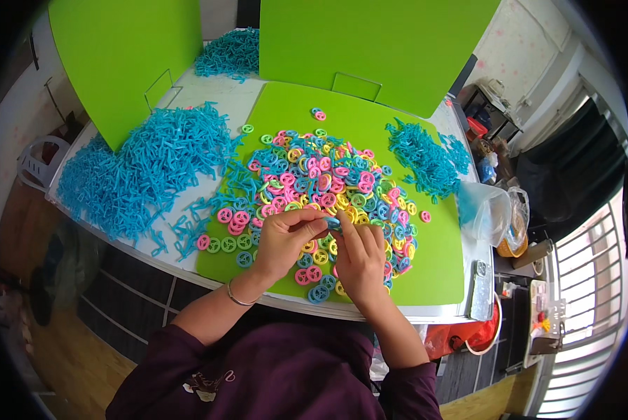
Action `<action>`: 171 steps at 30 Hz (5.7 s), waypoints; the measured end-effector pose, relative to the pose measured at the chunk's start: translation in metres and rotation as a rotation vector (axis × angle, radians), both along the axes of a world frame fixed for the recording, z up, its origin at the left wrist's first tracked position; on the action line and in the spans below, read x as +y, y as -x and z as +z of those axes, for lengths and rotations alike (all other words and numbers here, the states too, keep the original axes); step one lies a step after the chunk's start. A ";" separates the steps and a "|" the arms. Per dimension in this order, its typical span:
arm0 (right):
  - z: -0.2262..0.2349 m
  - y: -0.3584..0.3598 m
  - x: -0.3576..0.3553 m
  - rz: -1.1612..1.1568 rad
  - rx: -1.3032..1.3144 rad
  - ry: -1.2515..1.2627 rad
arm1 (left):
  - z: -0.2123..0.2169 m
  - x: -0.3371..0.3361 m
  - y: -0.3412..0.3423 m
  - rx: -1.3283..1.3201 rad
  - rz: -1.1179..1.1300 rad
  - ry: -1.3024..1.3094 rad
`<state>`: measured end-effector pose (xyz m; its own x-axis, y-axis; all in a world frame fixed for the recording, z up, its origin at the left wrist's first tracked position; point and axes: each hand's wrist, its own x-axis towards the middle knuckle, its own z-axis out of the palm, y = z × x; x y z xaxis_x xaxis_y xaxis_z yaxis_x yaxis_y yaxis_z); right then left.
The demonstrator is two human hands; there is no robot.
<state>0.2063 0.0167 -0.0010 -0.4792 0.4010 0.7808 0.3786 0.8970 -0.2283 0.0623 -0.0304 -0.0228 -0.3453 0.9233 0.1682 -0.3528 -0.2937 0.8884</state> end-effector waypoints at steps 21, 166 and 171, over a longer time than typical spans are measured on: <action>0.001 -0.014 0.015 0.206 0.311 0.863 | 0.002 0.013 0.010 -0.131 -0.171 0.035; -0.010 -0.027 0.002 0.829 1.017 2.130 | -0.001 -0.016 -0.026 0.507 0.100 -0.106; -0.006 -0.025 0.002 0.714 0.778 1.790 | 0.003 -0.017 -0.020 0.415 0.002 0.013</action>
<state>0.2310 0.0185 -0.0073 -0.6958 0.7112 -0.1001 -0.4399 -0.5322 -0.7234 0.0820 -0.0477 -0.0194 -0.2527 0.9256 0.2818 0.0367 -0.2819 0.9587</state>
